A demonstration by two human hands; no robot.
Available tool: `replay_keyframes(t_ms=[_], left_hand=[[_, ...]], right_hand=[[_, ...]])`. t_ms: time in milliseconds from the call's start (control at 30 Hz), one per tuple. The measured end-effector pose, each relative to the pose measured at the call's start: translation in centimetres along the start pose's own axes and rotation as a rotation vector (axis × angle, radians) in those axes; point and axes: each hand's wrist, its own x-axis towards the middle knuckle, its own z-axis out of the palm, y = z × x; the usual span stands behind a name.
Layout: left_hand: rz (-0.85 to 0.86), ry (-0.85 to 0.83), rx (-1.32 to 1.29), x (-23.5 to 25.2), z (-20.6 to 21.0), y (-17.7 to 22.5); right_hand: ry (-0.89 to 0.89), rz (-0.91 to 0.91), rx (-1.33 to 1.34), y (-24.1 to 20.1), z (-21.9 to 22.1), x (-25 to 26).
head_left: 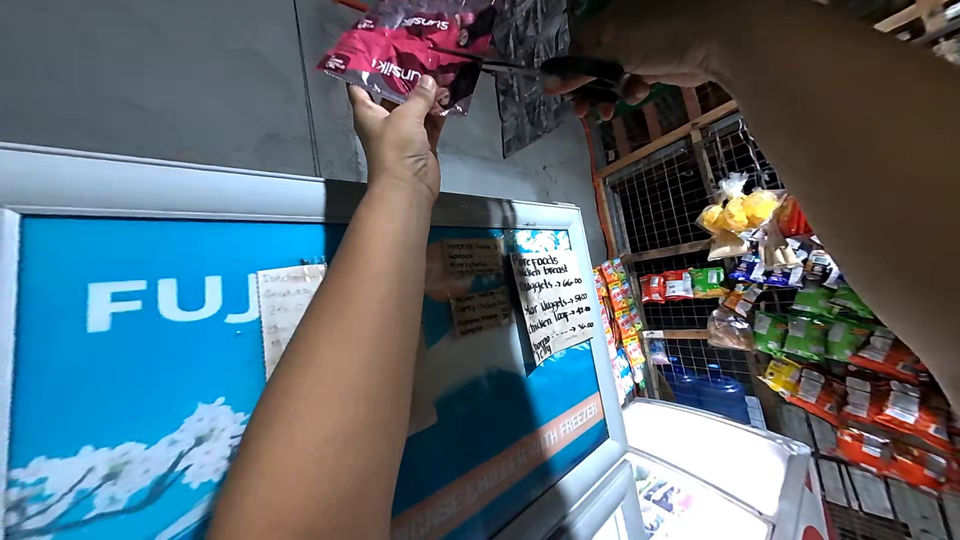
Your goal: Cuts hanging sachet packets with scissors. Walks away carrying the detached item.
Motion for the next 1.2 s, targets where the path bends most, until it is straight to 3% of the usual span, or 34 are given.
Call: replay_keyframes(t_ms=[267,767,1200], left_hand=[[-0.009,0.001,-0.003,-0.2,0.1,0.3],[-0.013,0.001,-0.001,-0.3,-0.2,-0.4],[-0.030,0.006,-0.040,-0.6,-0.1,-1.0]], right_hand=[[0.053,0.016,0.076,0.4,-0.2,0.4],[0.030,0.029,0.040,0.2,0.3,0.3],[-0.005,-0.026,0.168,0.4,-0.3,0.7]])
